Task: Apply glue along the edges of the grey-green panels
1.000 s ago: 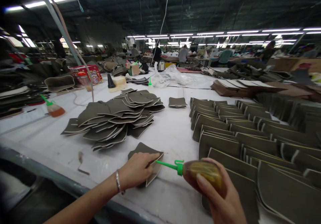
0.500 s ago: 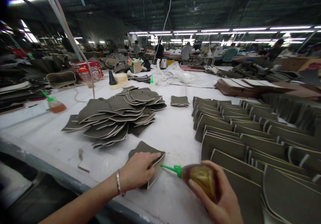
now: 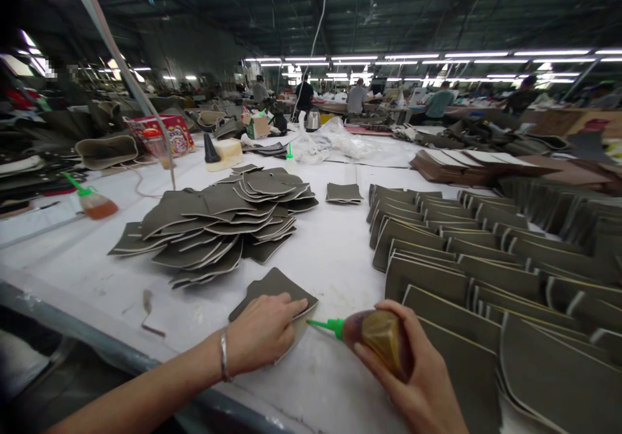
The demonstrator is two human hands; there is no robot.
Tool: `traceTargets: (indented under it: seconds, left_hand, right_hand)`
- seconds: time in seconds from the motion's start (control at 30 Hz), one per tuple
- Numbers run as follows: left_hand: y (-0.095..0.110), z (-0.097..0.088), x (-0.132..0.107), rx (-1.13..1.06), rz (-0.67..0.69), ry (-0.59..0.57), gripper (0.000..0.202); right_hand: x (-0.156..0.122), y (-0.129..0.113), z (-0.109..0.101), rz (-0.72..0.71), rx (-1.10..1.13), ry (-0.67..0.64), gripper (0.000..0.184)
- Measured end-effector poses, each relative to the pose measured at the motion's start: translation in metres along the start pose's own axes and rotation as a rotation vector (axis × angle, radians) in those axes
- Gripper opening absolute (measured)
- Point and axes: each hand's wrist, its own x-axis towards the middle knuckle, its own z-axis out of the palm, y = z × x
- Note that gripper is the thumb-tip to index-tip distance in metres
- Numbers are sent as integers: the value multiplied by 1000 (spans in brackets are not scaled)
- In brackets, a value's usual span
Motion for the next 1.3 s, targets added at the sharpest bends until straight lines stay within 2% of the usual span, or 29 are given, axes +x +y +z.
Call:
traceTargets:
  seconds: [0.13, 0.23, 0.4, 0.5, 0.6, 0.9, 1.03, 1.2, 1.3]
  left_hand:
    - [1, -1, -2, 6, -13, -24, 35]
    - [0, -1, -2, 7, -13, -28, 34]
    - [-1, 1, -2, -6, 0, 3, 33]
    - [-1, 1, -3, -11, -2, 5, 33]
    - [0, 0, -5, -22, -19, 2, 33]
    - [2, -1, -7, -78, -68, 30, 40]
    - [2, -1, -8, -104, -74, 28, 42]
    - [0, 1, -7, -123, -66, 31, 47]
    - [-1, 1, -6, -127, -69, 36, 47]
  right_hand:
    - [7, 11, -2, -35, -17, 27, 51]
    - [9, 8, 0, -24, -7, 67, 51]
    - [1, -4, 2, 47, 37, 21, 48]
    - [4, 3, 1, 75, 74, -14, 50]
    - [9, 10, 0, 54, 39, 6, 54]
    - [-9, -10, 2, 133, 158, -61, 50]
    - [-9, -10, 4, 130, 173, -10, 50]
    - [-21, -11, 8, 164, 224, -72, 49]
    - [-24, -10, 8, 165, 184, -45, 49]
